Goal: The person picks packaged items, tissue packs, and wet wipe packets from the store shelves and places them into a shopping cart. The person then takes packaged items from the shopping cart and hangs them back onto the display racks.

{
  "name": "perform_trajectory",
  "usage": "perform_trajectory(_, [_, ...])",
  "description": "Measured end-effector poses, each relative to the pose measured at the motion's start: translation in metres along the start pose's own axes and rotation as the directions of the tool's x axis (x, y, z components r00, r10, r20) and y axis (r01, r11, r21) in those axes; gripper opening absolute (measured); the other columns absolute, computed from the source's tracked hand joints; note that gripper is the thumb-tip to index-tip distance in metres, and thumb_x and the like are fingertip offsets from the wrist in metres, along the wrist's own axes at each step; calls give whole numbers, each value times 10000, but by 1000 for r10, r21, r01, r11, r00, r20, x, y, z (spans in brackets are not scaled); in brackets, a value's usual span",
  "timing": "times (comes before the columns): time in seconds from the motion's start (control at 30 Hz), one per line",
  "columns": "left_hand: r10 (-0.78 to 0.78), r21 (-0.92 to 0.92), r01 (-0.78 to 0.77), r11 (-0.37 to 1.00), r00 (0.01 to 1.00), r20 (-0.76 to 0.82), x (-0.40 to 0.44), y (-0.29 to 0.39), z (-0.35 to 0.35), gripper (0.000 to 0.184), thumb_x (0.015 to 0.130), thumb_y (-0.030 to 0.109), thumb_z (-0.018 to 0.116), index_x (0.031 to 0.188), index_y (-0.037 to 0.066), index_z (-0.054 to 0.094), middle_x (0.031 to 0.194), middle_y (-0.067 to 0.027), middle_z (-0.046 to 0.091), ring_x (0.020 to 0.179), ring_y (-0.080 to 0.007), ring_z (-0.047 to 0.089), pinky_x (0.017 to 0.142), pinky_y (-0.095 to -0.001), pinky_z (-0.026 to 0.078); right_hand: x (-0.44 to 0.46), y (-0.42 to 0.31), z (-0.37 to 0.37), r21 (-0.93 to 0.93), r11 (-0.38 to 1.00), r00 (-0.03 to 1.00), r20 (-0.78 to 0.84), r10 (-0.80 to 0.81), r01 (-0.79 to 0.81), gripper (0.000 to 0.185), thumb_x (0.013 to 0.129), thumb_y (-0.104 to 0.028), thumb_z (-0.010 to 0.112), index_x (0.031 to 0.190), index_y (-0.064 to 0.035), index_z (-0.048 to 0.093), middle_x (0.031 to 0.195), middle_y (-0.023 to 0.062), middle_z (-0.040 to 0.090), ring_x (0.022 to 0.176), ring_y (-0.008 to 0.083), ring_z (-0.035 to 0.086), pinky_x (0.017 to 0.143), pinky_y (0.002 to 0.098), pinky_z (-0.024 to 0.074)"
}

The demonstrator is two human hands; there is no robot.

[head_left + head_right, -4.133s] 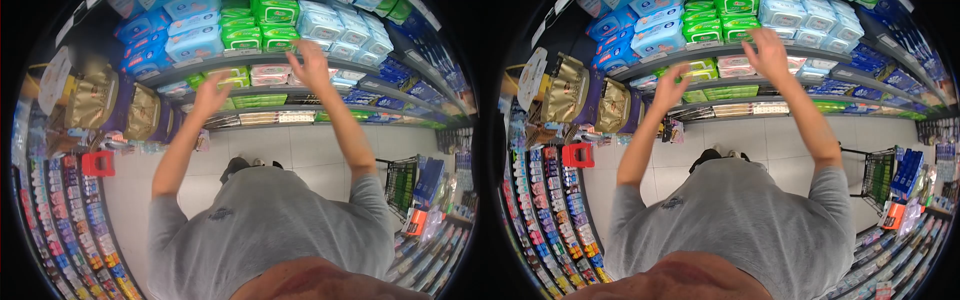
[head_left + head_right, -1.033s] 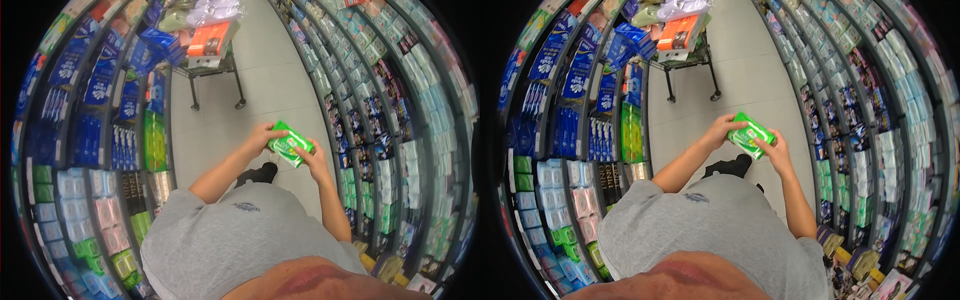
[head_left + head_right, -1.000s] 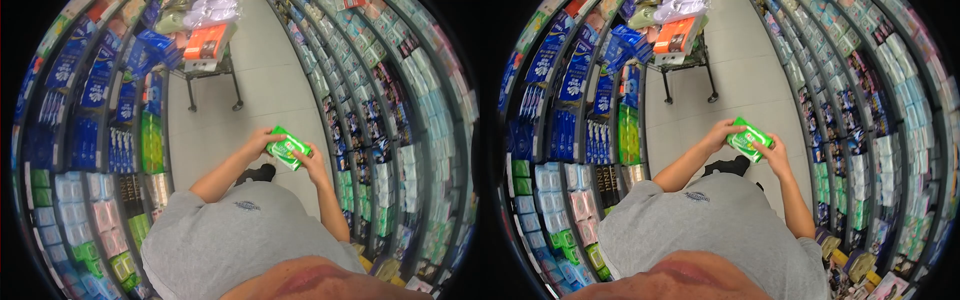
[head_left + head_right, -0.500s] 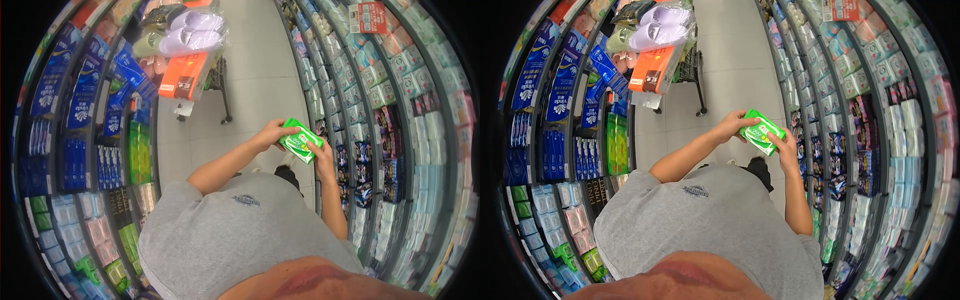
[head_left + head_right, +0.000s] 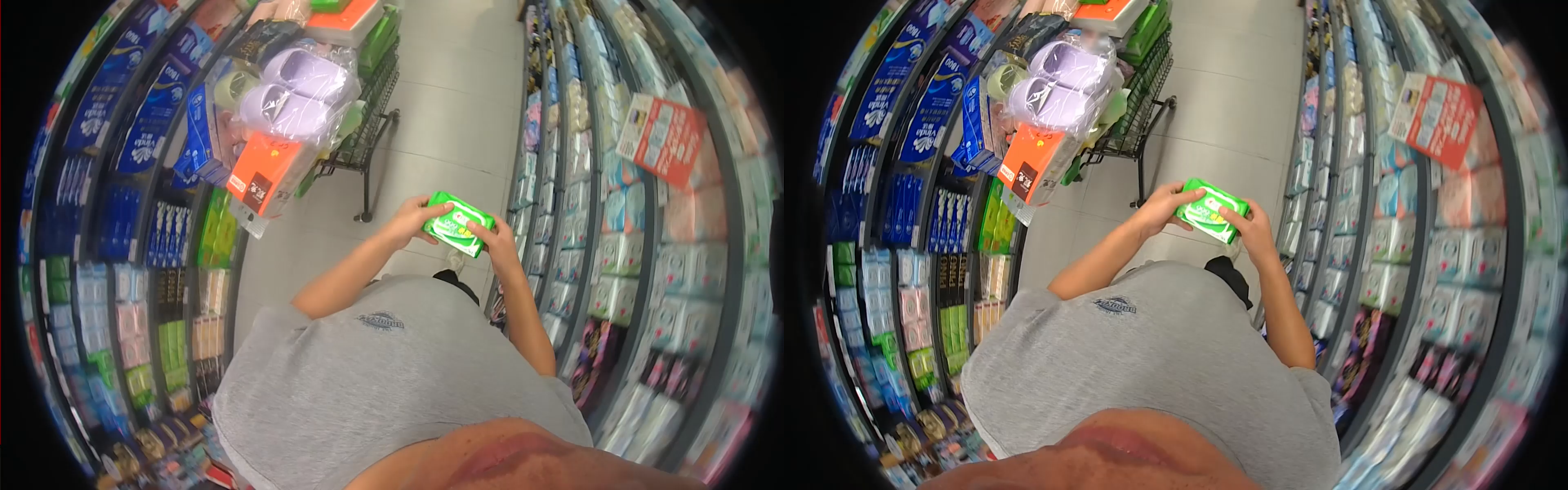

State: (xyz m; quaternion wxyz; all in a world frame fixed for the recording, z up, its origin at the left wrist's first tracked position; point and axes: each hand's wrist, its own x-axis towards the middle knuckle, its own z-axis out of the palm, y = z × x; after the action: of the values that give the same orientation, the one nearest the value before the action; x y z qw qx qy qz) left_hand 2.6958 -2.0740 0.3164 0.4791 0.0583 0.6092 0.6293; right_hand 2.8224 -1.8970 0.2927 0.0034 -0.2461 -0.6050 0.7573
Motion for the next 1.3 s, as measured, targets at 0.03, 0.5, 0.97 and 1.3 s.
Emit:
perform_trajectory(0.03, [23,-6,-24,1000,999,-27,13,17,6,512,858,377,680,1149,-28,563,976,-115,657,832,-175,667,601,-301,580,16,-20,-10,-6,1000,1000,31,6,-6,421,810,-254,749,1074,16,565,915,52,618,791,106,585,674,241,456])
perform_trajectory(0.5, [-128,-172,67,983,921,-368,112,61,24,579,853,419,684,1184,-29,523,972,-122,657,832,-183,667,595,-308,578,180,-65,-64,139,962,915,367,171,-236,372,844,-209,709,1072,43,560,975,94,631,871,144,623,763,269,492])
perform_trajectory(0.97, [238,-151,-465,872,674,-699,179,204,-63,595,873,322,688,1322,49,409,1034,-101,631,817,-166,655,576,-314,552,362,-220,30,-40,998,863,504,-26,53,528,842,-236,727,1214,59,496,962,120,671,818,135,656,675,242,497])
perform_trajectory(1.3, [419,-15,-665,747,488,-766,230,290,-128,741,774,100,767,1383,23,350,1196,-117,561,979,-188,628,687,-303,567,472,-300,106,-93,970,820,556,-135,223,500,882,-269,682,1192,96,538,1006,116,651,864,137,638,708,264,527])
